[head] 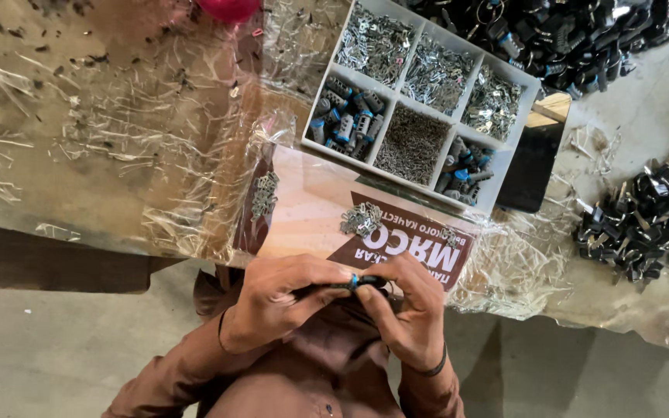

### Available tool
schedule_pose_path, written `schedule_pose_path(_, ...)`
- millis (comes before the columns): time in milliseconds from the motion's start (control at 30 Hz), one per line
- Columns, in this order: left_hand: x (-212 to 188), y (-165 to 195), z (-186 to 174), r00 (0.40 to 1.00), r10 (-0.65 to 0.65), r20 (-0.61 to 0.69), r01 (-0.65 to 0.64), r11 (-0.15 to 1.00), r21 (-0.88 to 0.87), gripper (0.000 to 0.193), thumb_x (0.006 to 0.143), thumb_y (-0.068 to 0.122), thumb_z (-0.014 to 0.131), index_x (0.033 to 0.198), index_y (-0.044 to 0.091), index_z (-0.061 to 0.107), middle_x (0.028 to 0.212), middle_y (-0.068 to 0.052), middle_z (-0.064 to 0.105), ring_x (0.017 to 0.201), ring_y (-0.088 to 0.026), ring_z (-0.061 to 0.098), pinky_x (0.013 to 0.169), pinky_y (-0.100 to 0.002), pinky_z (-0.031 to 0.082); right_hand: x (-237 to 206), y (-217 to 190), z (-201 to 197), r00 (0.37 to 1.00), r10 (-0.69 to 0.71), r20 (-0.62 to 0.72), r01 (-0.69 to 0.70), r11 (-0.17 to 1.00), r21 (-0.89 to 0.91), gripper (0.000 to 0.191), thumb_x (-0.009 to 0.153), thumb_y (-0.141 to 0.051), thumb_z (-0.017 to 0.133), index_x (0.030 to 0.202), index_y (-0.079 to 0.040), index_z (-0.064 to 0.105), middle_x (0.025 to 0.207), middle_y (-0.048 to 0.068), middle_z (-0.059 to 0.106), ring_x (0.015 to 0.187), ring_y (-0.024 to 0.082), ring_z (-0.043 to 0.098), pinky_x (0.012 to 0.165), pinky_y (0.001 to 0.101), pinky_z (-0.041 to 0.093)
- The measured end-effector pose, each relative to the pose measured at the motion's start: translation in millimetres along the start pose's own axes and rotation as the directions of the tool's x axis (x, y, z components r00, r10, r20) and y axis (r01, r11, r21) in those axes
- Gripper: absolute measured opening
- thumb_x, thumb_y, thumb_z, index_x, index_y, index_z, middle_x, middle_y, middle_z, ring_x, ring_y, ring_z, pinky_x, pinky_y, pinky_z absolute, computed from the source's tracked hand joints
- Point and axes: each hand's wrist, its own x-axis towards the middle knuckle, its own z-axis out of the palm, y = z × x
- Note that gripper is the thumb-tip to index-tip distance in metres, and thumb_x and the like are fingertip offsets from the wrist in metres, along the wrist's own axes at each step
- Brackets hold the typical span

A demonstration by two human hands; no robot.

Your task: The person assembles keychain fobs at a workbench. They pick small metal and plastic parts from a compartment organizer box and from piles on the table, fit the parts together by hand, and place finished fobs onto a growing pile beside the box.

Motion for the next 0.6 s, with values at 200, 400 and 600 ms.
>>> schedule_pose_path(200, -3.3, -0.5, 1.8, 0.993, -0.114, -0.03, 0.111, 0.988, -0.104, 0.03, 0.089, 0.0, 0.08, 0.116, 0.003, 0.068, 0.114, -0.011, 0.077, 0.1, -0.023, 0.079, 0.085, -0.029, 0.065, -3.6, 6.3, 3.4, 0.999, 0.032, -0.034, -0.027, 0.987, 0.16, 0.017, 0.09, -0.005, 0.075, 0.105, 0.002, 0.071, 0.103, 0.011, 0.066, 0.095, 0.019, 0.063, 0.086, 0.0296, 0.051)
schedule_pose_path(400, 7.8, 6.3, -10.3, 0.983, 0.117, 0.14, -0.135, 0.983, 0.125, 0.034, 0.088, -0.002, 0.077, 0.12, 0.005, 0.07, 0.108, -0.01, 0.077, 0.094, -0.025, 0.078, 0.081, -0.033, 0.062, -3.9, 6.9, -3.2, 0.973, 0.224, 0.054, -0.226, 0.887, 0.402, 0.014, 0.085, 0.001, 0.076, 0.099, 0.001, 0.074, 0.091, 0.009, 0.069, 0.088, 0.017, 0.062, 0.081, 0.0301, 0.049)
schedule_pose_path(600, 9.9, 20.1, -15.7, 0.976, 0.214, 0.039, -0.217, 0.943, 0.253, 0.029, 0.082, 0.005, 0.083, 0.109, 0.007, 0.072, 0.096, -0.008, 0.077, 0.084, -0.024, 0.078, 0.072, -0.031, 0.06, 22.0, -0.8, -30.5, 0.96, -0.078, 0.269, 0.045, 0.991, 0.127, 0.014, 0.082, -0.005, 0.081, 0.095, -0.003, 0.077, 0.088, 0.006, 0.075, 0.085, 0.017, 0.067, 0.079, 0.0302, 0.052)
